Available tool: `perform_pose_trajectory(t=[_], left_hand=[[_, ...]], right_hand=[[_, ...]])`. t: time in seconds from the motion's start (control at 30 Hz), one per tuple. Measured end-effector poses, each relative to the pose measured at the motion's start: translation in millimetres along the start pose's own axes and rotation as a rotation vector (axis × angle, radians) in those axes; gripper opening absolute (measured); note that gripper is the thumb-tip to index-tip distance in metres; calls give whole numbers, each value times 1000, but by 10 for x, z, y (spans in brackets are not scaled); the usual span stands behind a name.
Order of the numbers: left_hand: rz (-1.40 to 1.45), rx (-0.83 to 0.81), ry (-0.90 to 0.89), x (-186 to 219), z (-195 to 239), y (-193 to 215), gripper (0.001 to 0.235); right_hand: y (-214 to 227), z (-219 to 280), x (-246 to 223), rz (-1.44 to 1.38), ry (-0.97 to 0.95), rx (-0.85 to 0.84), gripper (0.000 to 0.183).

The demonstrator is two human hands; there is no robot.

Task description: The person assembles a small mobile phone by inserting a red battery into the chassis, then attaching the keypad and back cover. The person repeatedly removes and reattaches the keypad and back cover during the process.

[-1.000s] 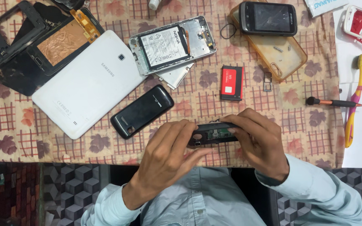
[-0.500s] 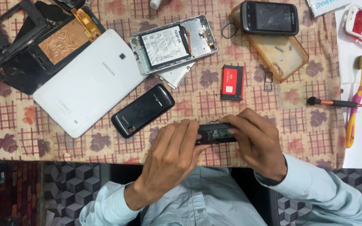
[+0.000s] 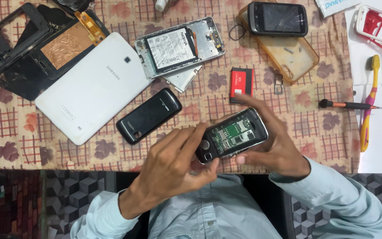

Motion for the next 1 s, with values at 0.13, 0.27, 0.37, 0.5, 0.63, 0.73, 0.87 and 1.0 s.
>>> perform_pose_trajectory(t=[0.13, 0.27, 0.37, 0.5, 0.63, 0.73, 0.87, 1.0], left_hand=[[-17, -26, -15, 95, -50, -18, 63], [5, -95, 17, 148, -137, -10, 64], [-3, -104, 2, 181, -182, 7, 65], [32, -150, -9, 153, -198, 24, 68], [122, -227, 75, 134, -184, -18, 69], [113, -196, 57, 124, -164, -50, 72], [93, -185, 45, 79, -102, -93, 72], [91, -116, 26, 76, -48, -127, 73]], right_hand=[[39, 71, 166, -62, -228, 10, 61], [32, 109, 260, -74, -99, 46, 64], [39, 127, 271, -54, -71, 62, 62], [35, 144, 288, 17, -102, 106, 59], [2, 150, 309, -7, -77, 98, 87], [-12, 129, 315, 43, -96, 104, 75], [-15, 121, 335, -14, -112, 92, 68], [-2, 120, 353, 86, -52, 60, 64]])
Point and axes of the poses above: each hand's wrist, its own z-axis away from the middle knuckle, its own y-axis out of the back of the hand, x = y × z, the point moved 1 cm from there along -z, towards the middle knuckle, and after that the axes turned 13 degrees about -z, right-handed, at the moved point
